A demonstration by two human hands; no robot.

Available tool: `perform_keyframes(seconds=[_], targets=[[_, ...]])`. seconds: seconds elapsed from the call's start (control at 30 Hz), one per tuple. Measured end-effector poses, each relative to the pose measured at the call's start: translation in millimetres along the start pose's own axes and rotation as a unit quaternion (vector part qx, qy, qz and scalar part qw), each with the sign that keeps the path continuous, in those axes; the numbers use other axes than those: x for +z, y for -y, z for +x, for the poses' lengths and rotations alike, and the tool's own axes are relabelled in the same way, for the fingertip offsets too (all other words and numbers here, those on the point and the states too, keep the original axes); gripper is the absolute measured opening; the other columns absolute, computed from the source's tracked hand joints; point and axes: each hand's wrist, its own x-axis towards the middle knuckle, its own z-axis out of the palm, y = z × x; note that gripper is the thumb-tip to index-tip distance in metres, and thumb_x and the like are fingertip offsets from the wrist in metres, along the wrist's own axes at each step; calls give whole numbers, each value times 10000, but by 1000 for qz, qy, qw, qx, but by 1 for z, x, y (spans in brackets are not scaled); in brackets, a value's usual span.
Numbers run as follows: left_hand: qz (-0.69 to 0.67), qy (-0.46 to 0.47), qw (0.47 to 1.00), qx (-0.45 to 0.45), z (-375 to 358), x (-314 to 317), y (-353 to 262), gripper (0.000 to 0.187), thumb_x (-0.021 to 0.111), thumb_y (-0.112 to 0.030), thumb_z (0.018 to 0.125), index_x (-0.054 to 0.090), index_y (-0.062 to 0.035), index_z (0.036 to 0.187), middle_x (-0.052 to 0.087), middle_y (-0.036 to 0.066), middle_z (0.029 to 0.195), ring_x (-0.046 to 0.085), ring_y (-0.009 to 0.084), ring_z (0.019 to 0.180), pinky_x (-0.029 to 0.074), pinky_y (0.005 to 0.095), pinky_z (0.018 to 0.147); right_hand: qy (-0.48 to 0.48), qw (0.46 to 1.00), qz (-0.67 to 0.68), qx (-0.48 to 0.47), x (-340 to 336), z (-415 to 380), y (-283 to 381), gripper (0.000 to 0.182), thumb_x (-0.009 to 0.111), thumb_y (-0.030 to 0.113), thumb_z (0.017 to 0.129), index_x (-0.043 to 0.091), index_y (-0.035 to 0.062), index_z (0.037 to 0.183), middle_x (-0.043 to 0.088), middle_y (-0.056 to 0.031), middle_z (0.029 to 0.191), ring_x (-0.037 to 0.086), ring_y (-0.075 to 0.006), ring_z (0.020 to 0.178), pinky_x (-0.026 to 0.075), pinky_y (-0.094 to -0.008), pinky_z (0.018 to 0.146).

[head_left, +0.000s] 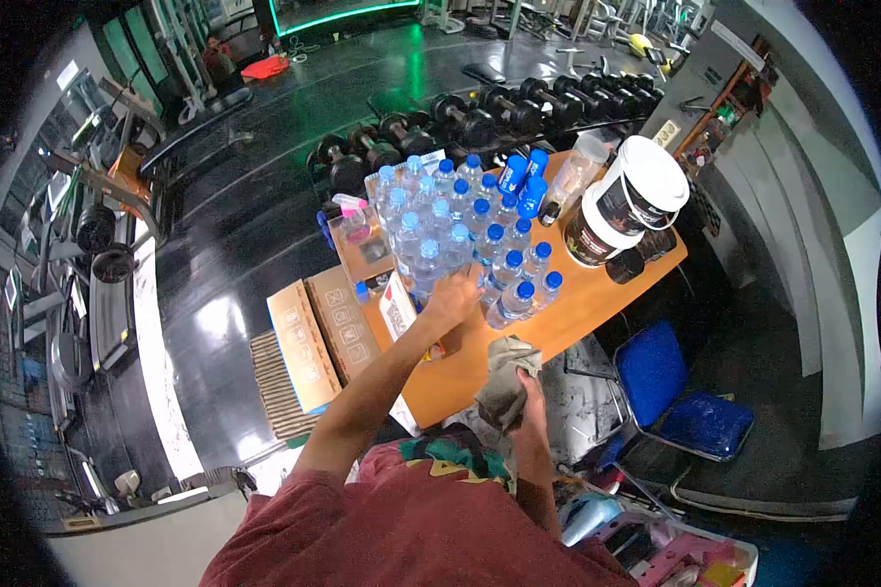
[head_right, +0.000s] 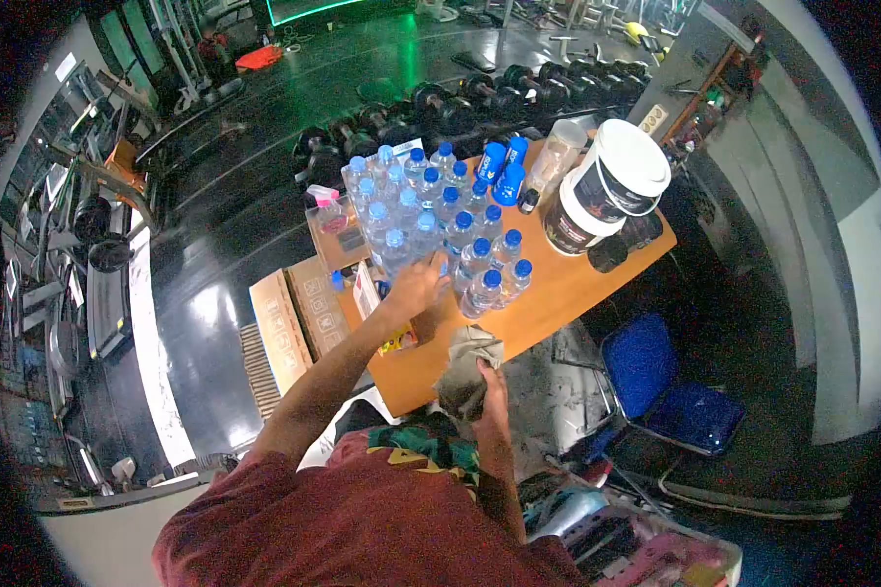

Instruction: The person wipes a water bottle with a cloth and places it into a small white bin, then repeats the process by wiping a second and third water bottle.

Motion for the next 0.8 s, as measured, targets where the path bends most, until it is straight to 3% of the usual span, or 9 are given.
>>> perform_keyframes(seconds=[0.1, 0.17, 0.27, 0.33, 0.43, 0.47, 0.5, 0.57, 0.8], targets=[[43, -20, 998, 36, -18, -4, -10, 364, 612, -177, 777, 435, -34, 1061, 564, 167, 981, 604, 359, 820, 500, 449, 627, -41, 999, -24, -3, -1, -3, 5, 412, 589, 192, 813, 484, 59, 1189, 560, -93, 1094, 574, -243, 972, 505, -400, 768], [73, -22, 996, 53, -32, -10, -20, 351, 604, -197, 786, 436, -35, 1048, 577, 157, 964, 610, 342, 810, 503, 433, 607, -2, 998, -65, -16, -18, 10, 2, 391, 535, 177, 860, 462, 62, 1226, 540, -94, 1154, 564, -238, 1000, 483, -391, 812], [-21, 79, 995, 56, -62, -15, -38, 392, 612, -230, 799, 447, -42, 1101, 608, 189, 833, 607, 352, 796, 481, 455, 661, 23, 990, -116, -70, -54, 39, -14, 365, 568, 159, 842, 499, 35, 1179, 560, -72, 1110, 556, -202, 992, 453, -331, 843], [-36, 76, 992, 94, -87, -23, -52, 408, 602, -253, 793, 446, -47, 1109, 602, 148, 941, 602, 301, 873, 481, 474, 686, -3, 982, -160, -99, -62, 54, -25, 364, 559, 138, 850, 488, 31, 1191, 552, -71, 1124, 542, -198, 1010, 433, -324, 866], [-72, 44, 993, 82, -115, -12, -55, 434, 620, -256, 785, 448, -40, 1120, 603, 132, 931, 581, 308, 917, 447, 481, 771, -31, 970, -210, -118, -54, 51, -25, 375, 544, 98, 861, 460, 21, 1219, 532, -71, 1154, 518, -193, 1044, 408, -315, 896], [-115, 65, 990, 39, -121, -14, -53, 519, 656, -301, 774, 443, -40, 1169, 585, 143, 1045, 554, 328, 998, 418, 456, 861, -36, 969, -218, -108, -49, 49, -23, 387, 539, 79, 864, 443, 16, 1233, 520, -73, 1171, 507, -191, 1059, 403, -314, 902], [-114, 64, 990, 41, -127, -12, -51, 519, 656, -301, 774, 443, -40, 1169, 585, 143, 1045, 554, 328, 998, 418, 456, 861, -36, 969, -217, -110, -52, 53, -26, 387, 539, 79, 864, 443, 16, 1233, 520, -73, 1171, 507, -191, 1059, 403, -314, 902], [-271, 27, 961, -45, -136, 4, -42, 624, 699, -340, 750, 428, -39, 1225, 537, 160, 1167, 520, 333, 1076, 398, 443, 913, 16, 977, -175, -122, -63, 62, -37, 451, 582, 133, 833, 449, 61, 1257, 526, -54, 1166, 498, -174, 1056, 408, -312, 886], [-377, 54, 925, 9, -144, 51, -8, 747, 764, -369, 683, 422, -39, 1260, 499, 183, 1216, 464, 330, 1158, 368, 426, 962, 65, 965, -226, -114, -40, 59, -30, 444, 575, 110, 821, 452, 30, 1240, 528, -58, 1163, 500, -174, 1051, 377, -304, 917]])
